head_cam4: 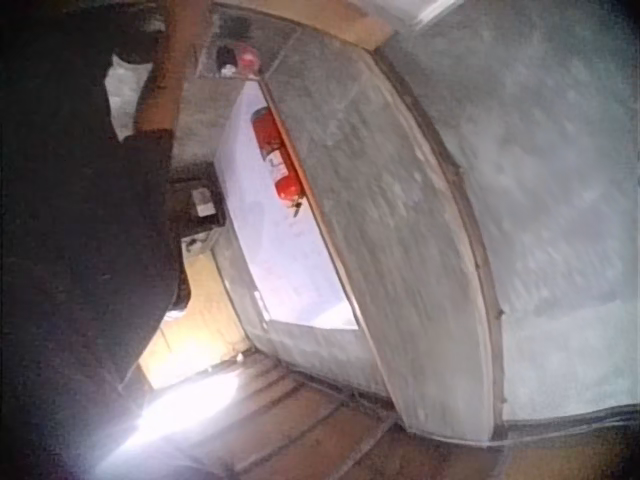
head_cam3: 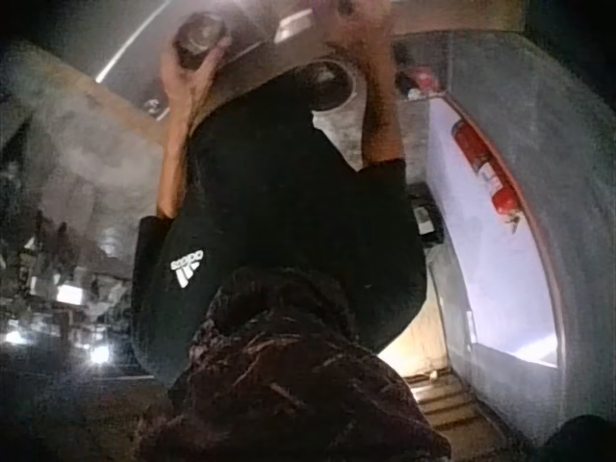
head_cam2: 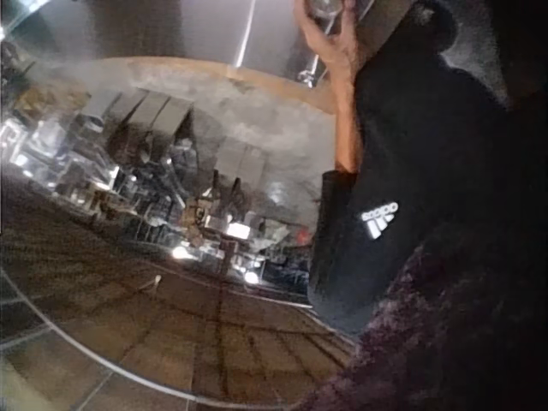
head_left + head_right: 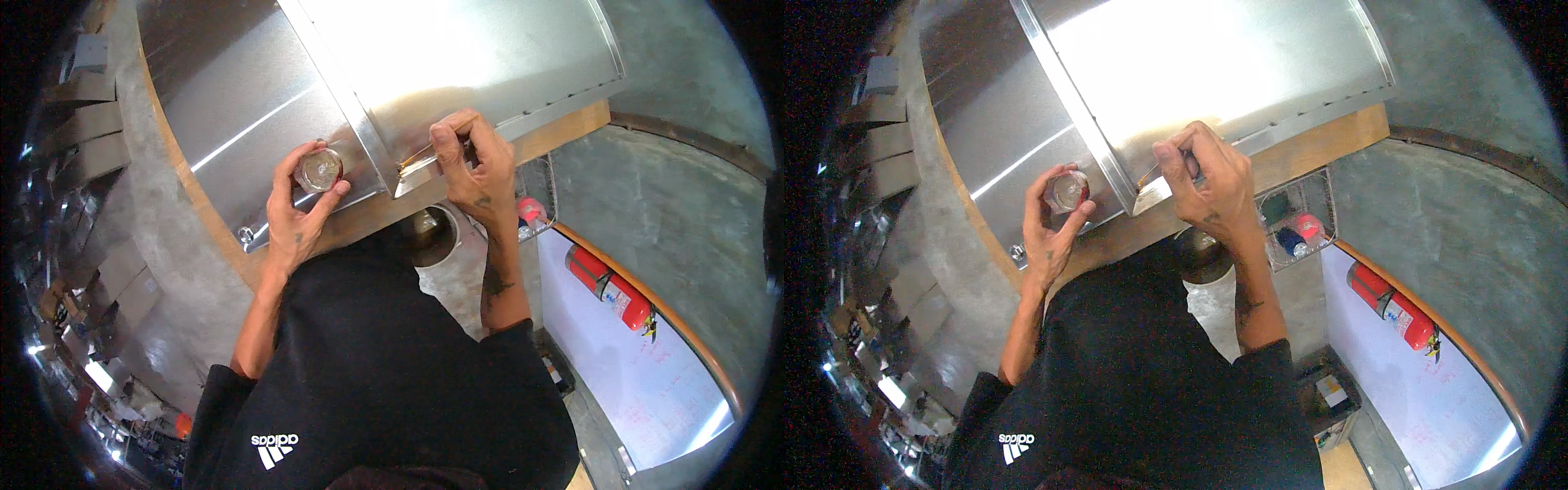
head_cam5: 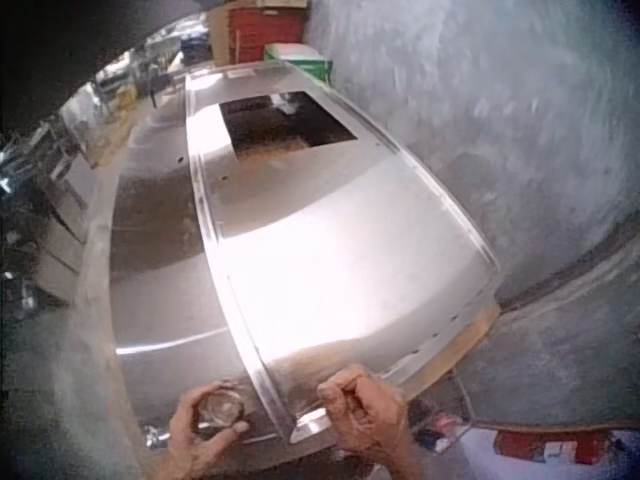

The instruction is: The person applies a substance from a small container to the edges of a stainless steel surface using a stick, then wipes the surface with a cloth. The person dips the cloth into a bucket of water, wrings it out, and continues wiping the metal surface.

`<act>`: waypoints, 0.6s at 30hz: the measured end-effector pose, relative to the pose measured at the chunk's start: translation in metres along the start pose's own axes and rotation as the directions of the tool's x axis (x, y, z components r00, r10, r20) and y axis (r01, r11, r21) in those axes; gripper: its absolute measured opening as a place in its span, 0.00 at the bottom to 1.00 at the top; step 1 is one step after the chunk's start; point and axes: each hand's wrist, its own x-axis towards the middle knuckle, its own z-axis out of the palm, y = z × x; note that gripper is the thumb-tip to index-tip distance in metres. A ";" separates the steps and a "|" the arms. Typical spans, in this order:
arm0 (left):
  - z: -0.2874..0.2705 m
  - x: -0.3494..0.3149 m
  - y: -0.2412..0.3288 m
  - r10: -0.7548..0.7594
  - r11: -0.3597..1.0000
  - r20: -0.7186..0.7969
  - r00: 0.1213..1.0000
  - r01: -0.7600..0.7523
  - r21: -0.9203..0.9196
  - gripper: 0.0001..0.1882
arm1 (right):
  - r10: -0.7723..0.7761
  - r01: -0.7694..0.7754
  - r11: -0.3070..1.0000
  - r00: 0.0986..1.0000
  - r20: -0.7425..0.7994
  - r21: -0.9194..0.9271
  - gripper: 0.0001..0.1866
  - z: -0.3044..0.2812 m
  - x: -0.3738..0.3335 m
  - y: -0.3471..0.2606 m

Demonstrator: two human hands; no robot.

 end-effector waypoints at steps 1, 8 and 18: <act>0.001 0.000 0.000 0.000 1.000 -0.004 1.000 0.000 -0.013 0.35 | -0.005 0.005 1.000 1.000 0.003 -0.005 0.10 0.000 0.000 0.000; 0.005 0.001 0.004 0.002 0.999 -0.060 0.998 -0.005 -0.049 0.35 | -0.051 0.051 0.998 0.999 -0.014 -0.037 0.10 0.000 0.003 -0.005; 0.006 0.001 0.005 0.006 1.000 -0.072 0.997 -0.008 -0.029 0.36 | -0.107 0.107 0.991 0.994 0.003 -0.083 0.10 0.002 0.005 -0.004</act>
